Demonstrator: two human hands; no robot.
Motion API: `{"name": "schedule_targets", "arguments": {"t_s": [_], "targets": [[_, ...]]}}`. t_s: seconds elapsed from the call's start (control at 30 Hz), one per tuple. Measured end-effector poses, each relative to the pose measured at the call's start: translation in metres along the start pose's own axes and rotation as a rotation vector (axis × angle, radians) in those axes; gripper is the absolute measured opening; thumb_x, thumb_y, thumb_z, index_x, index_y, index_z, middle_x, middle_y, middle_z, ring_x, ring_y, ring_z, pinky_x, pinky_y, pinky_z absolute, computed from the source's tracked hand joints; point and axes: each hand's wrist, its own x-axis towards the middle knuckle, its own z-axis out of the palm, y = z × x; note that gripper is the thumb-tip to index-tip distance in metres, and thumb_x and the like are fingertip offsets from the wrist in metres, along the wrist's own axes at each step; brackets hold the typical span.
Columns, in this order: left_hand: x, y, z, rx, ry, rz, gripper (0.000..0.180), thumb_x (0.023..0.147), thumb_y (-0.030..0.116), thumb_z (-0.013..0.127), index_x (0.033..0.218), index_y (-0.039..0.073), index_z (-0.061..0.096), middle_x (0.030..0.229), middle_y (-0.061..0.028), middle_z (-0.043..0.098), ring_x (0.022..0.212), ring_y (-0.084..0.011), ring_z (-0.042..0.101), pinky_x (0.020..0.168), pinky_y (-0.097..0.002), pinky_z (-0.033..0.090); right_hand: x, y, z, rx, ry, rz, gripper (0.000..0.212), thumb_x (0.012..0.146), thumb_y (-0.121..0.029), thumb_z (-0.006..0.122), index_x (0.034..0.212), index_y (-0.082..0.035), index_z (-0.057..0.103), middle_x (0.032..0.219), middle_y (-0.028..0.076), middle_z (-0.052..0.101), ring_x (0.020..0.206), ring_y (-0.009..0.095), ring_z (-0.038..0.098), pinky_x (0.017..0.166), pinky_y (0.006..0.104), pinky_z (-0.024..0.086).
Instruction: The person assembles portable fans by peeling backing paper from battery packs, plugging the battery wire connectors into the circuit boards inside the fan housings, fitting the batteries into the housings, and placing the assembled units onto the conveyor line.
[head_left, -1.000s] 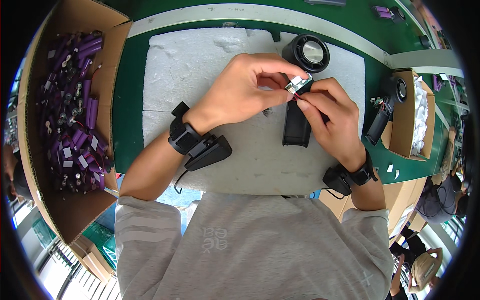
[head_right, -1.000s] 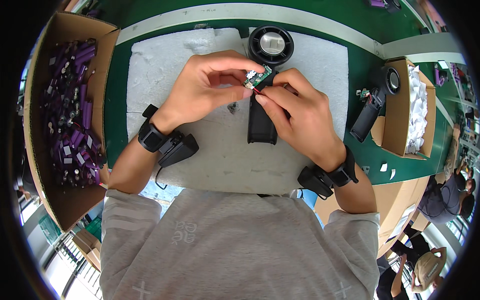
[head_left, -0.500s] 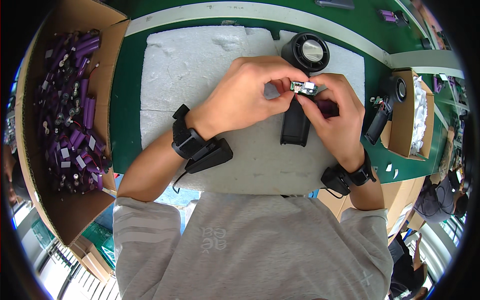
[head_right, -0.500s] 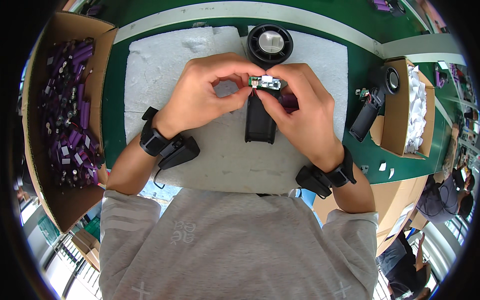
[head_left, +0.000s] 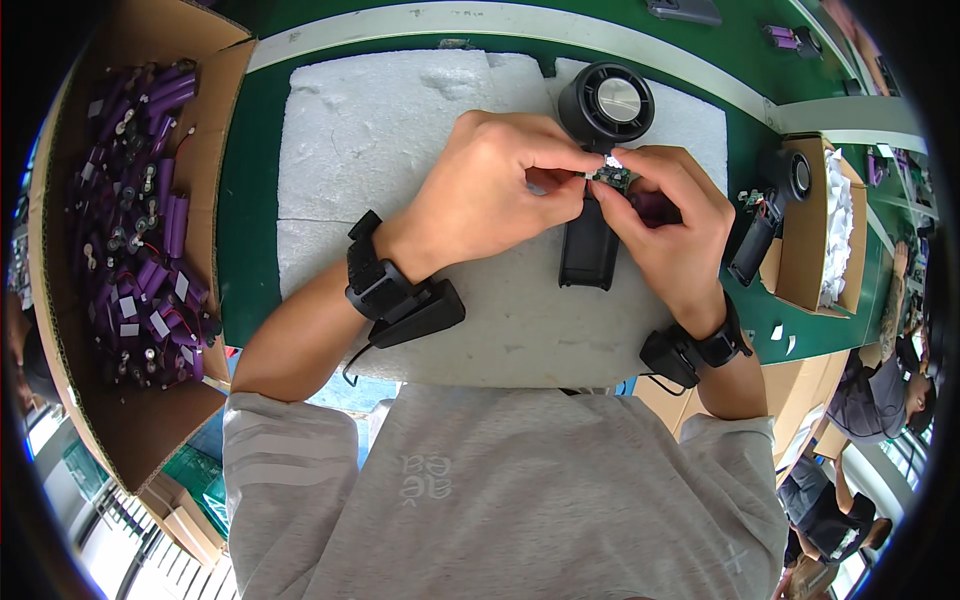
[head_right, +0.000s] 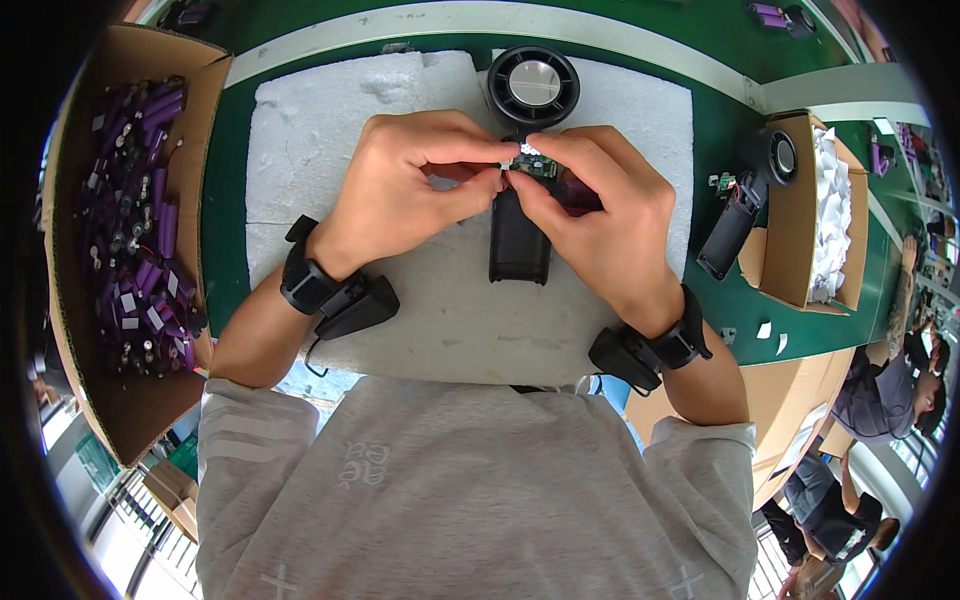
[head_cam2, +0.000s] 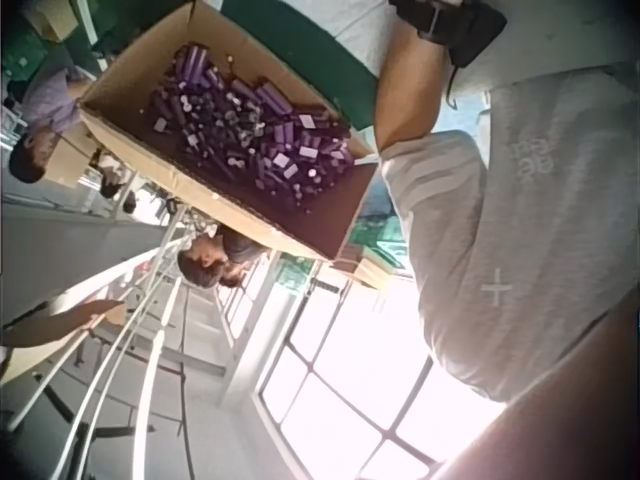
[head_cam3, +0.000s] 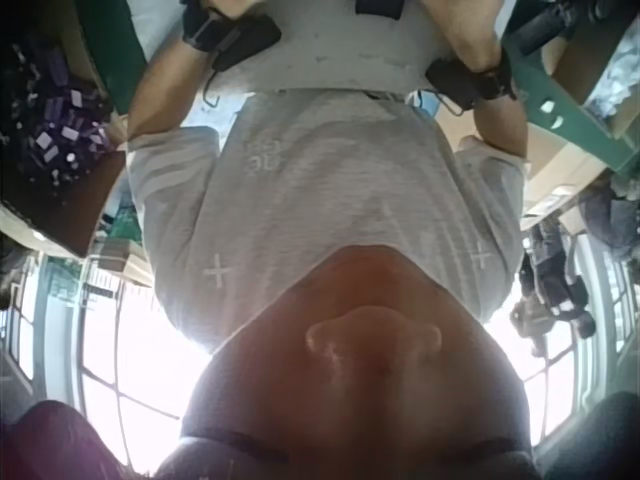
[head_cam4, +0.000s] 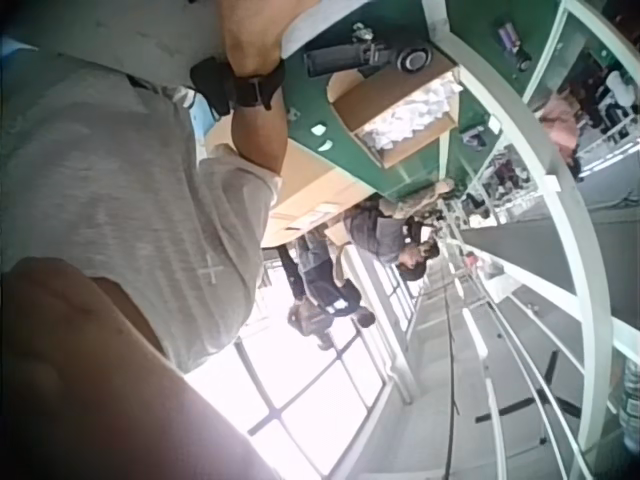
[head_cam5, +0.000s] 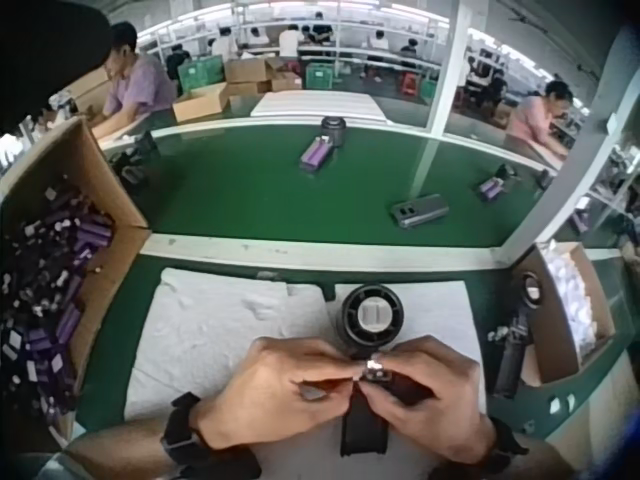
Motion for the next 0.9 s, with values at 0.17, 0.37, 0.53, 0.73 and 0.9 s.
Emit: {"name": "schedule_targets", "arguments": {"t_s": [0.17,0.37,0.53,0.73,0.9], "targets": [[0.002,0.001,-0.001,0.031,-0.001,-0.009,0.018,0.070,0.002,0.071,0.088,0.003,0.073,0.078,-0.0096,0.068,0.063,-0.0201,0.066,0.058,-0.0268,0.054,0.000,0.000,0.003,0.011,0.016,0.028,0.033,0.069,0.001,0.080,0.099,-0.002,0.067,0.089,0.008,0.067,0.063,0.008,0.058,0.054,0.0198,0.047],[-0.001,0.000,-0.002,0.009,-0.008,-0.013,0.019,0.070,0.003,0.072,0.089,0.003,0.072,0.078,-0.0092,0.067,0.063,-0.0197,0.065,0.058,-0.0275,0.053,0.003,-0.008,0.003,0.005,0.043,0.076,0.028,0.068,-0.002,0.080,0.093,-0.004,0.069,0.083,0.006,0.067,0.058,0.011,0.061,0.051,0.0226,0.048],[0.003,-0.003,0.000,-0.121,-0.042,-0.100,0.025,0.070,0.004,0.073,0.095,0.004,0.069,0.081,-0.0091,0.065,0.066,-0.0184,0.065,0.061,-0.0282,0.053,0.000,-0.006,0.002,0.105,0.002,0.249,0.023,0.071,-0.003,0.079,0.092,-0.004,0.068,0.082,0.006,0.067,0.058,0.011,0.061,0.051,0.0231,0.047],[-0.003,0.006,0.000,-0.041,-0.146,-0.239,0.033,0.075,-0.004,0.071,0.106,0.004,0.061,0.098,-0.0045,0.058,0.078,-0.0098,0.060,0.066,-0.0234,0.048,0.003,-0.012,-0.004,0.087,-0.083,0.264,0.022,0.079,-0.001,0.074,0.099,-0.001,0.065,0.086,0.004,0.065,0.062,0.007,0.059,0.053,0.0188,0.044],[-0.002,0.014,0.004,-0.006,-0.155,-0.269,0.034,0.074,-0.002,0.069,0.105,0.006,0.058,0.093,-0.0045,0.059,0.073,-0.0110,0.058,0.062,-0.0248,0.046,0.002,-0.011,-0.012,0.089,-0.147,0.266,0.019,0.079,0.002,0.072,0.097,0.000,0.066,0.088,0.006,0.065,0.066,0.009,0.062,0.055,0.0206,0.047]]}}
